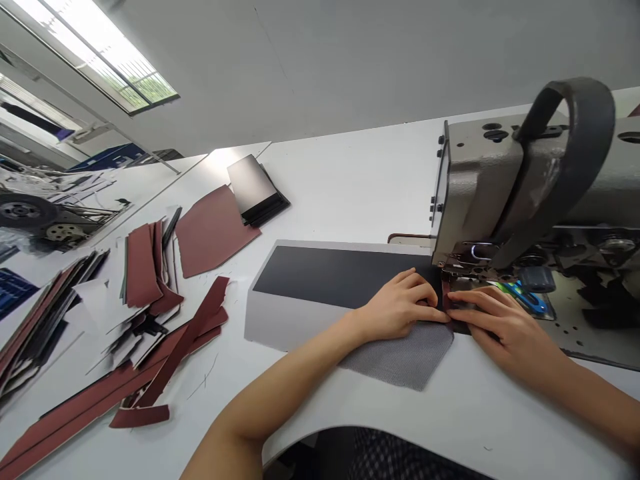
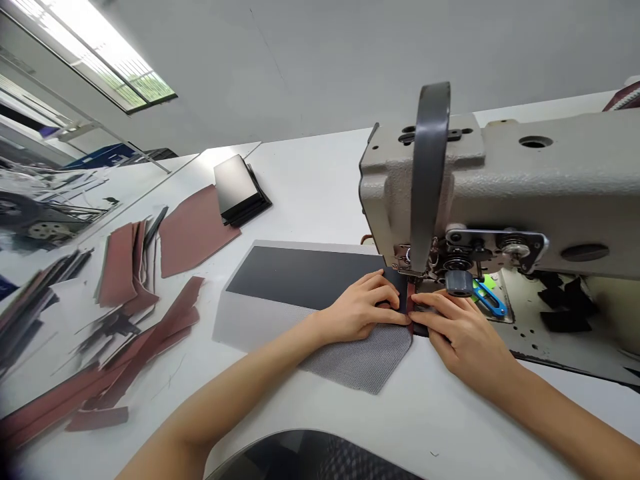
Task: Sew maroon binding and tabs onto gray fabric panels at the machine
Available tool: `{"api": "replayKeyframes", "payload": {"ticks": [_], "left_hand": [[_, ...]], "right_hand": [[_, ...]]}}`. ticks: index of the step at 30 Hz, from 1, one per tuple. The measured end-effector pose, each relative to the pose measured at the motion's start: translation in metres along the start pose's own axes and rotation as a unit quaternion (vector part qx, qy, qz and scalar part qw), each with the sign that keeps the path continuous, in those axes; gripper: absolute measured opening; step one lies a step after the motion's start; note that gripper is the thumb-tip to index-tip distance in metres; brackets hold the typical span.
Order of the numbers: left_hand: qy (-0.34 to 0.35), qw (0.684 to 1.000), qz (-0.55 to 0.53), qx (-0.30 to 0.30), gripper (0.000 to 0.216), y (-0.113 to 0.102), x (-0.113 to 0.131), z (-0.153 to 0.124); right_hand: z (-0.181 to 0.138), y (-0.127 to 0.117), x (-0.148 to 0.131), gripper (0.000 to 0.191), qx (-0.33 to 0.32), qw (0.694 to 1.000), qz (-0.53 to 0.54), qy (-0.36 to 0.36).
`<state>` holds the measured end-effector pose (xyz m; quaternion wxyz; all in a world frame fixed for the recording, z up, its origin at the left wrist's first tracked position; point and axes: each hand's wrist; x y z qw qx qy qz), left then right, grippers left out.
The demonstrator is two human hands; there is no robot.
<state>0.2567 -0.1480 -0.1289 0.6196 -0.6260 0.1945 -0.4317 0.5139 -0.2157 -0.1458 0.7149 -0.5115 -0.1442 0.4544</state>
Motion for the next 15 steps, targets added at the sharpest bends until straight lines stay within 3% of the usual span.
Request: {"api": "replayKeyframes", "payload": {"ticks": [8,11,13,15], "left_hand": [[0.008,1.0,0.012,0.007,0.043,0.001,-0.018,0.021],[-0.03,0.999,0.018,0.003,0.038,-0.004,-0.004,0.012],[-0.081,0.997,0.006,0.01,0.022,-0.007,0.011,0.003],[-0.126,0.992,-0.006,0.01,0.035,-0.009,0.027,-0.004]], "right_hand": [[0.005,0.005,0.015,0.042,0.004,1.0,-0.003,0.019],[0.003,0.005,0.02,0.035,0.005,1.0,0.02,0.013],[0.003,0.004,0.021,0.031,-0.004,1.0,0.028,0.002],[0.004,0.002,0.022,0.031,-0.015,0.999,0.029,-0.005]]}}
Point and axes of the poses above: each hand's wrist, its own z-axis towards the middle knuckle, its own y-axis out of the palm, x = y × z, and after that the axes turned 15 degrees about -y, right-handed
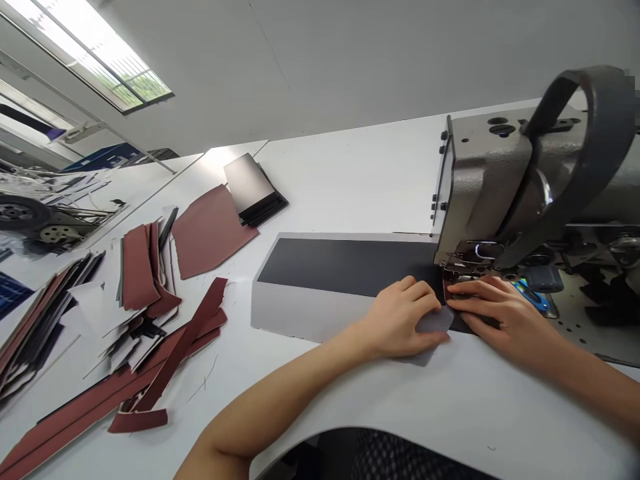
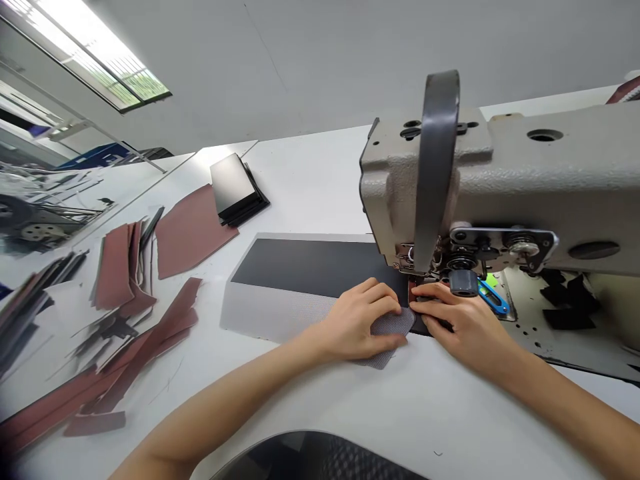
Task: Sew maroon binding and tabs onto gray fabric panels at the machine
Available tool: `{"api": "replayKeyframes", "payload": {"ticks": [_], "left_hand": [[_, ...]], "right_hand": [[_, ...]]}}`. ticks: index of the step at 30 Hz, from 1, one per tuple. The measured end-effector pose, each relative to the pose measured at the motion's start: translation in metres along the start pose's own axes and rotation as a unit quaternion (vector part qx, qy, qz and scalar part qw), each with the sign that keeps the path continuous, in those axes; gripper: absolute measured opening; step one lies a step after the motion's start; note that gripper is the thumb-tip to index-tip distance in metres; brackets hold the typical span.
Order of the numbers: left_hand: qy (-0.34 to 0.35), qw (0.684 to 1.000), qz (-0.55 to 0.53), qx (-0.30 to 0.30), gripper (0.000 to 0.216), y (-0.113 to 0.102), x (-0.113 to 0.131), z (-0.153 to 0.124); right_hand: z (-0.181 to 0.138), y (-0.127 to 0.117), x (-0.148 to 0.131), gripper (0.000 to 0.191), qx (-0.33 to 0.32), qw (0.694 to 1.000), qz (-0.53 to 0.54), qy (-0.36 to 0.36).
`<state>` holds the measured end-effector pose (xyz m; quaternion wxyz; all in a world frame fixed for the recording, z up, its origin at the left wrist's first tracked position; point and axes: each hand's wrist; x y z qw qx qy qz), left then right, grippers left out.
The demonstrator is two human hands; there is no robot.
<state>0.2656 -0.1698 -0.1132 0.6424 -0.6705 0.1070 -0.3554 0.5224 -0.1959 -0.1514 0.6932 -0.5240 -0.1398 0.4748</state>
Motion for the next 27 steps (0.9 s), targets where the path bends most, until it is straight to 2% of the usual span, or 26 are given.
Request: {"api": "replayKeyframes", "payload": {"ticks": [2,6,9,16,21,27], "left_hand": [[-0.022,0.999,0.022,-0.016,0.046,0.0,0.014,-0.005],[-0.032,0.986,0.145,-0.075,0.015,0.003,0.041,-0.002],[-0.032,0.978,0.18,-0.099,0.022,0.005,0.052,0.003],[-0.179,0.979,0.055,-0.078,0.014,-0.001,0.046,0.008],[-0.19,0.979,0.011,-0.073,0.022,-0.007,0.046,0.005],[-0.209,0.975,-0.017,-0.07,0.028,-0.007,0.041,0.006]], "right_hand": [[0.002,-0.002,-0.001,0.032,-0.01,1.0,-0.003,-0.004],[0.007,-0.007,-0.003,0.034,-0.028,0.999,0.011,-0.014],[0.01,-0.009,-0.007,0.033,-0.025,1.0,0.01,0.002],[0.013,-0.001,-0.017,0.029,0.018,0.999,-0.022,0.028],[0.017,0.006,-0.023,0.035,0.039,0.997,-0.041,0.056],[0.028,0.004,-0.03,0.034,0.02,0.992,-0.031,0.123]]}}
Point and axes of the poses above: each hand's wrist, its own z-axis towards the middle knuckle, its own y-axis out of the palm, x = y × z, and after that the axes turned 15 degrees about -y, right-handed
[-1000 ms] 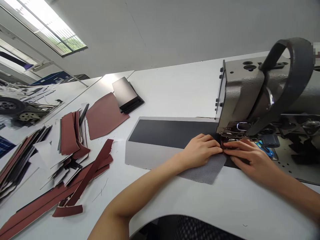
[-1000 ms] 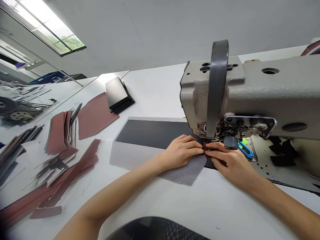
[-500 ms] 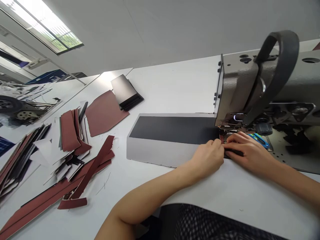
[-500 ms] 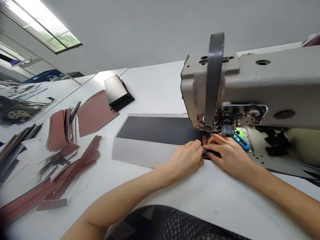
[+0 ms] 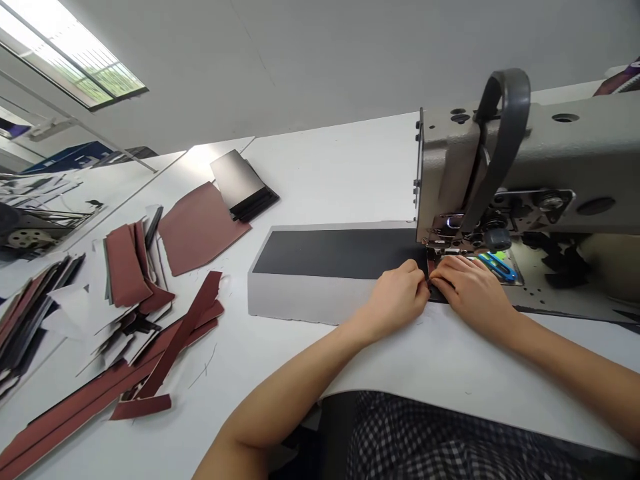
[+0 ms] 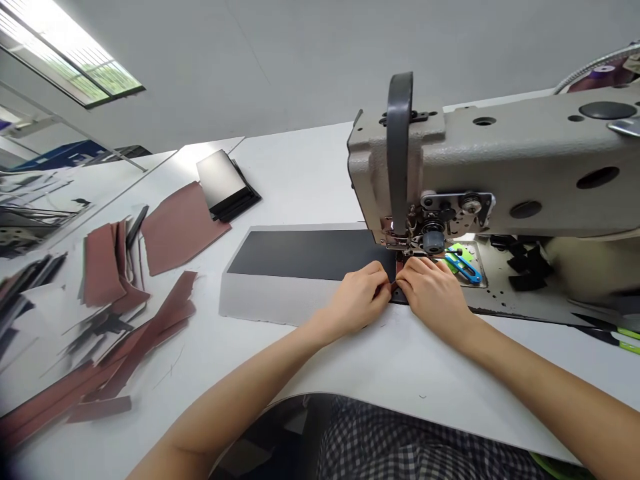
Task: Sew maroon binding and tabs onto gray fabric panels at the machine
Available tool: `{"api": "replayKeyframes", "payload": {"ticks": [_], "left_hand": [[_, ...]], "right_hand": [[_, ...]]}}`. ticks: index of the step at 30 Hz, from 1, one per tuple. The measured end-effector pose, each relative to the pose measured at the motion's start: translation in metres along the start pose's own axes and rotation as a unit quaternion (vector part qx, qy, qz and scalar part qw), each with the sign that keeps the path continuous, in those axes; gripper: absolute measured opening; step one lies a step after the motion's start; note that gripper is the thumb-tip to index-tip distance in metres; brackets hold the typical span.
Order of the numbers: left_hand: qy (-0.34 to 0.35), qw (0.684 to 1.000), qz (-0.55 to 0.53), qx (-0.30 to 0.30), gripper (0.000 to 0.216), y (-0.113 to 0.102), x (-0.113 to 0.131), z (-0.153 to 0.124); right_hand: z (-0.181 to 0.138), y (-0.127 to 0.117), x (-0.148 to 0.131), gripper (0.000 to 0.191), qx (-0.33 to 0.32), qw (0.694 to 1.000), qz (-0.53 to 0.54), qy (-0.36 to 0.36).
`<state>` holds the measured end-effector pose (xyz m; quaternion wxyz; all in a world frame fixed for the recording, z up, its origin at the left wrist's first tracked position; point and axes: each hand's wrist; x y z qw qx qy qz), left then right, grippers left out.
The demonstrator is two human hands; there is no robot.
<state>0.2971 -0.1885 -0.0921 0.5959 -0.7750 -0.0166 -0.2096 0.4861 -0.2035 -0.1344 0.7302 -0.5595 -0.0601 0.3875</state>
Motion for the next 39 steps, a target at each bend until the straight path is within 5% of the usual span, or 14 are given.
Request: {"api": "replayKeyframes", "payload": {"ticks": [5,9,14,20,25,31,39], "left_hand": [[-0.001,0.998,-0.068,-0.006,0.004,0.001,-0.009,0.008],[0.061,0.993,-0.098,-0.012,0.011,0.005,-0.017,0.008],[0.185,0.982,0.026,-0.001,0.033,-0.004,-0.027,0.007],[0.399,0.91,0.103,-0.047,0.04,-0.014,-0.052,0.03],[0.383,0.922,0.055,-0.02,0.039,0.002,-0.071,0.037],[0.384,0.923,0.004,0.007,0.032,0.01,-0.075,0.033],[0.383,0.924,0.005,0.014,0.028,0.009,-0.075,0.035]], "right_hand": [[0.012,-0.005,-0.001,0.025,-0.037,0.996,0.028,0.081],[0.022,-0.007,0.001,0.018,-0.063,0.99,0.038,0.124],[0.025,-0.008,0.0,0.015,-0.086,0.985,0.036,0.145],[0.024,-0.007,-0.005,0.019,-0.085,0.988,0.022,0.127],[0.016,-0.004,0.0,0.02,-0.041,0.994,0.022,0.1],[-0.025,-0.004,-0.005,0.038,0.028,0.999,0.021,-0.012],[-0.036,0.004,-0.01,0.041,0.006,0.981,-0.155,-0.114]]}}
Point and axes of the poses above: each hand's wrist, its own z-axis towards the middle knuckle, its own y-axis out of the palm, x = y × z, and after that the axes turned 15 degrees about -y, right-handed
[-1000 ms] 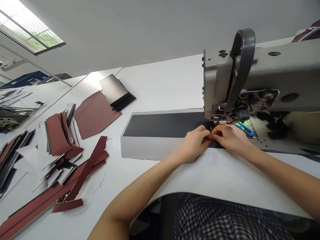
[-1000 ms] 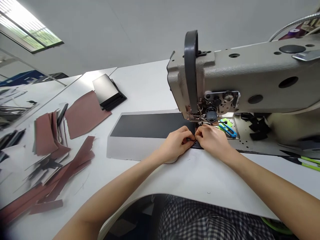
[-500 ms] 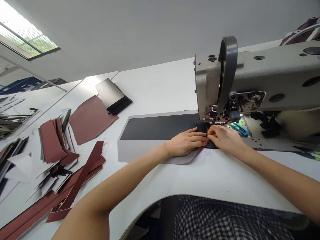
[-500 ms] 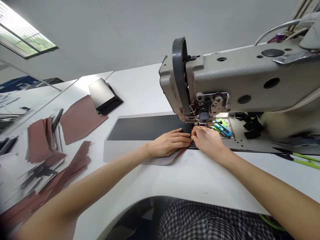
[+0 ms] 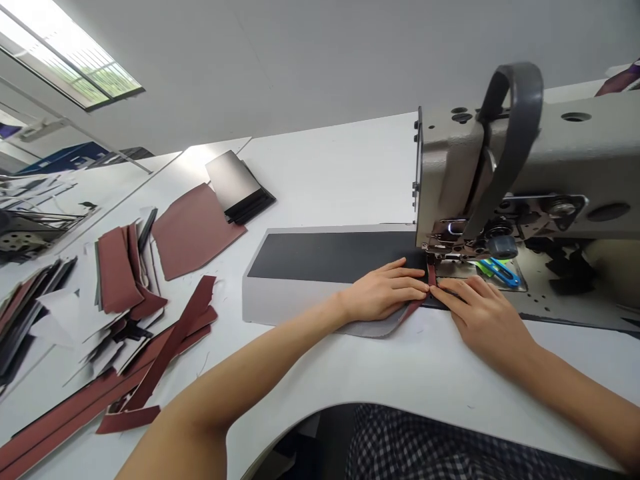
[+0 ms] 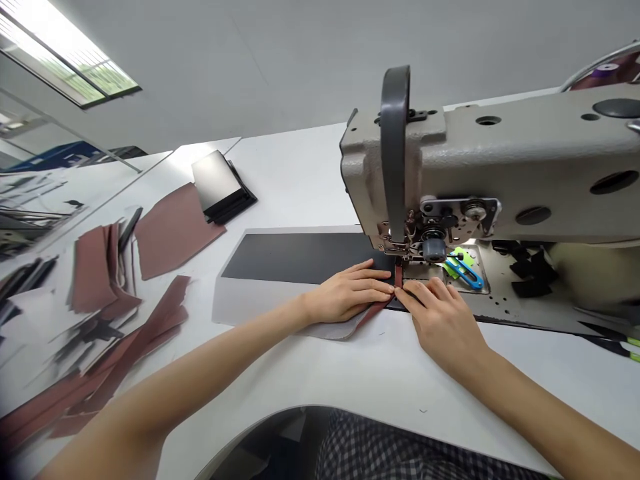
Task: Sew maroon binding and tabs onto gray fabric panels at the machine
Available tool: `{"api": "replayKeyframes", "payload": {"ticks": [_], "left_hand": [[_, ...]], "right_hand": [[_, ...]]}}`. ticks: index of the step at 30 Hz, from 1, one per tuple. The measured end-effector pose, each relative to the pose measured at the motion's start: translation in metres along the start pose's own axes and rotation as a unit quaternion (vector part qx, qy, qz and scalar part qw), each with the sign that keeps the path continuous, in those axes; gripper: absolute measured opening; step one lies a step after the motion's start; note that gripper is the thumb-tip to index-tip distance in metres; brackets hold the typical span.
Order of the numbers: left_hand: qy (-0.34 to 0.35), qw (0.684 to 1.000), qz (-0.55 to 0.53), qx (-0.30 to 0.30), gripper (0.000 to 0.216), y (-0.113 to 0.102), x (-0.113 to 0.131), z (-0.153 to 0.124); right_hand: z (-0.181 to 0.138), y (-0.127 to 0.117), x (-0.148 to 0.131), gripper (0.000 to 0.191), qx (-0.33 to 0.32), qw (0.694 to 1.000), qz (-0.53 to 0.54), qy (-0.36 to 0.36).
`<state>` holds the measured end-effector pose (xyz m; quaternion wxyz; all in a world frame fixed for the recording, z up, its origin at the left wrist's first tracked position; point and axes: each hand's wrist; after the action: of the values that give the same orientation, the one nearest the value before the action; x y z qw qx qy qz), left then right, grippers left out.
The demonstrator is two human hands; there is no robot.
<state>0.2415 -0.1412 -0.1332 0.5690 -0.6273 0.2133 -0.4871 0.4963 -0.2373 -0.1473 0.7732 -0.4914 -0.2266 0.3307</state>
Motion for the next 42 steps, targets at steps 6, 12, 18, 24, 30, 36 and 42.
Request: {"api": "replayKeyframes", "payload": {"ticks": [6,12,18,24,30,36,42], "left_hand": [[-0.009,1.0,-0.016,-0.007,0.027,-0.002,-0.001,0.0],[-0.026,0.999,-0.025,-0.019,0.027,-0.006,-0.005,0.008],[-0.036,0.999,-0.031,-0.01,0.027,-0.01,-0.02,0.025],[-0.055,0.998,-0.032,-0.013,0.031,-0.01,-0.024,0.029],[-0.057,0.998,-0.035,-0.015,0.032,-0.012,-0.026,0.028],[-0.127,0.991,-0.017,0.027,0.033,0.003,0.002,0.023],[-0.25,0.965,0.012,0.08,0.038,0.028,0.049,0.015]], "right_hand": [[-0.001,0.0,-0.001,0.041,0.002,1.0,0.0,-0.018],[0.008,-0.001,0.007,0.043,-0.011,0.999,-0.03,0.017],[0.02,0.004,0.026,0.051,-0.049,0.998,-0.024,0.037],[0.016,0.01,0.035,0.044,-0.02,0.999,0.011,0.025],[0.014,0.006,0.034,0.041,0.006,0.997,0.069,0.033],[0.011,0.0,0.034,0.035,0.011,0.986,0.117,0.116],[0.016,-0.019,0.012,0.033,-0.006,0.962,0.196,0.192]]}}
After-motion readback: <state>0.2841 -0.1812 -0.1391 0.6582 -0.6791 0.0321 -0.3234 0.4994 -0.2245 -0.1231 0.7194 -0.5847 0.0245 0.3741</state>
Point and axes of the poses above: each hand's wrist, its own z-axis towards the middle knuckle, its own y-axis out of the palm, x = y × z, and after that the axes turned 15 degrees about -y, right-handed
